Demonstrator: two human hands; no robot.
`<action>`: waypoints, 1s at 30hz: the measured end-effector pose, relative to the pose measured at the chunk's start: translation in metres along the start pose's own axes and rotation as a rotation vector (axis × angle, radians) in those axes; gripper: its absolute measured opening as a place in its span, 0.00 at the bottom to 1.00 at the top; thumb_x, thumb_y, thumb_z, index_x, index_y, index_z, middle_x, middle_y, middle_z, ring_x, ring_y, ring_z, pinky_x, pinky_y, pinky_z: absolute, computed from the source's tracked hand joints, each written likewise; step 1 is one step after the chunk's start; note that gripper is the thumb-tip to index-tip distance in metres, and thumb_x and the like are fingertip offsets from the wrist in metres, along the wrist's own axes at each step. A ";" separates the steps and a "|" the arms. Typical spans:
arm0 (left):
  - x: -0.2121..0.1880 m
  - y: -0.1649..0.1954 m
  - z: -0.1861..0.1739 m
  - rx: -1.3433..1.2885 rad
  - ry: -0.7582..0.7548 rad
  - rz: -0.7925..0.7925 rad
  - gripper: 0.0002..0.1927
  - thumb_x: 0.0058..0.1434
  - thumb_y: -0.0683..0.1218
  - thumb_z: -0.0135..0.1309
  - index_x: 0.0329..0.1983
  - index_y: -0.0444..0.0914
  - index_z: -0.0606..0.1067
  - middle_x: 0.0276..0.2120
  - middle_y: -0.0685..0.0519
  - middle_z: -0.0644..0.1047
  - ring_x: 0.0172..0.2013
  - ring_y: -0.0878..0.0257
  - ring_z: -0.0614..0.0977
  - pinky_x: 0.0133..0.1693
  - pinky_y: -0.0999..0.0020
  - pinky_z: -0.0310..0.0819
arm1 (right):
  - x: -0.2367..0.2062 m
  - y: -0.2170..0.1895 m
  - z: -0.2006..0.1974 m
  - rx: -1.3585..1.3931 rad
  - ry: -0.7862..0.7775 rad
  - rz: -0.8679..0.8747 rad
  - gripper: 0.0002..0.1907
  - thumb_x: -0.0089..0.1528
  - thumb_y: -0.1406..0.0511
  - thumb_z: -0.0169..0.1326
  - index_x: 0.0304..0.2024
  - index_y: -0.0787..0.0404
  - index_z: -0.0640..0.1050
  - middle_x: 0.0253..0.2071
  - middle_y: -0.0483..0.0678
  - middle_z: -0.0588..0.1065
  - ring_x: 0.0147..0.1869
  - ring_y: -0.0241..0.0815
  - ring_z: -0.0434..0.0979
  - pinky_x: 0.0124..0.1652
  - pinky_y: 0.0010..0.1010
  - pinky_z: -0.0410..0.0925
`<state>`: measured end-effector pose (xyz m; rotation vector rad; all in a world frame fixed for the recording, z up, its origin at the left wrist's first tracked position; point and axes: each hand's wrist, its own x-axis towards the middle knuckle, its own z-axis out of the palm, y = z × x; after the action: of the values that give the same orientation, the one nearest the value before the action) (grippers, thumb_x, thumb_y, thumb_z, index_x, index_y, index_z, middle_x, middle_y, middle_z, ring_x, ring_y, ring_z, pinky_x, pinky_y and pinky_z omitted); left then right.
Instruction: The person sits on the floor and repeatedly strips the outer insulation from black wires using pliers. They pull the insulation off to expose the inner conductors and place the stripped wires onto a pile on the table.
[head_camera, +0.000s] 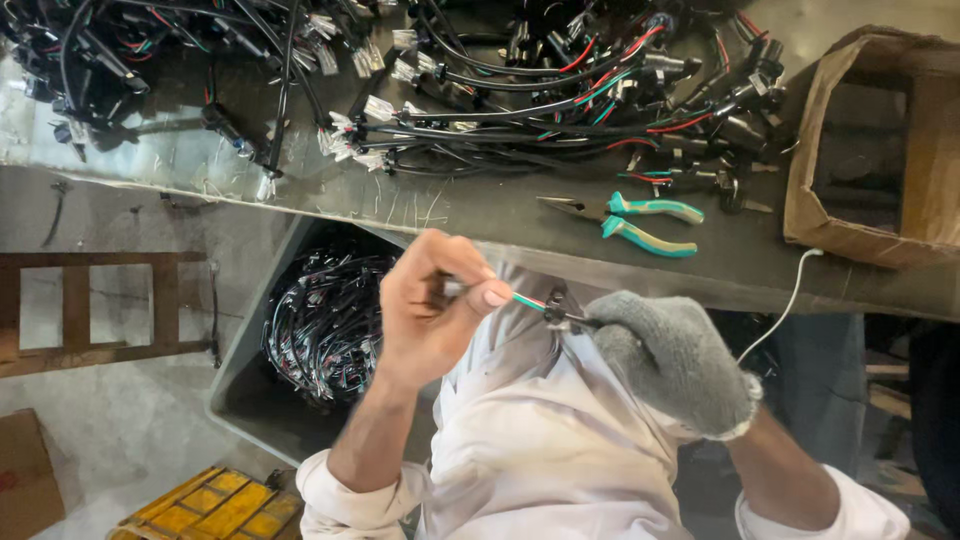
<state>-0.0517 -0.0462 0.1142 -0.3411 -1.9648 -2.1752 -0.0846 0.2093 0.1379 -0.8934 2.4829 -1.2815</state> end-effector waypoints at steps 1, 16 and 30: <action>0.000 0.000 -0.003 -0.111 0.050 -0.039 0.11 0.67 0.37 0.64 0.43 0.35 0.71 0.36 0.54 0.76 0.38 0.70 0.78 0.43 0.75 0.72 | 0.000 0.001 0.000 -0.005 0.009 -0.044 0.12 0.56 0.66 0.59 0.42 0.60 0.79 0.33 0.54 0.79 0.35 0.57 0.81 0.36 0.37 0.72; 0.021 0.027 -0.003 -0.265 0.282 -0.025 0.11 0.69 0.42 0.63 0.47 0.37 0.71 0.32 0.50 0.76 0.30 0.66 0.78 0.32 0.72 0.73 | -0.012 0.014 0.015 0.205 0.111 0.095 0.06 0.63 0.69 0.55 0.42 0.63 0.78 0.37 0.48 0.78 0.42 0.42 0.77 0.45 0.29 0.71; -0.076 -0.072 0.041 -0.201 -0.188 -0.568 0.20 0.74 0.51 0.54 0.60 0.35 0.67 0.45 0.54 0.73 0.46 0.68 0.71 0.51 0.70 0.68 | -0.026 0.020 0.045 0.370 0.221 0.249 0.11 0.61 0.68 0.61 0.46 0.65 0.81 0.46 0.50 0.82 0.48 0.39 0.82 0.48 0.29 0.74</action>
<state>0.0016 0.0009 0.0270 -0.0048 -2.1430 -2.7903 -0.0524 0.2032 0.0926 -0.3606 2.2964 -1.7427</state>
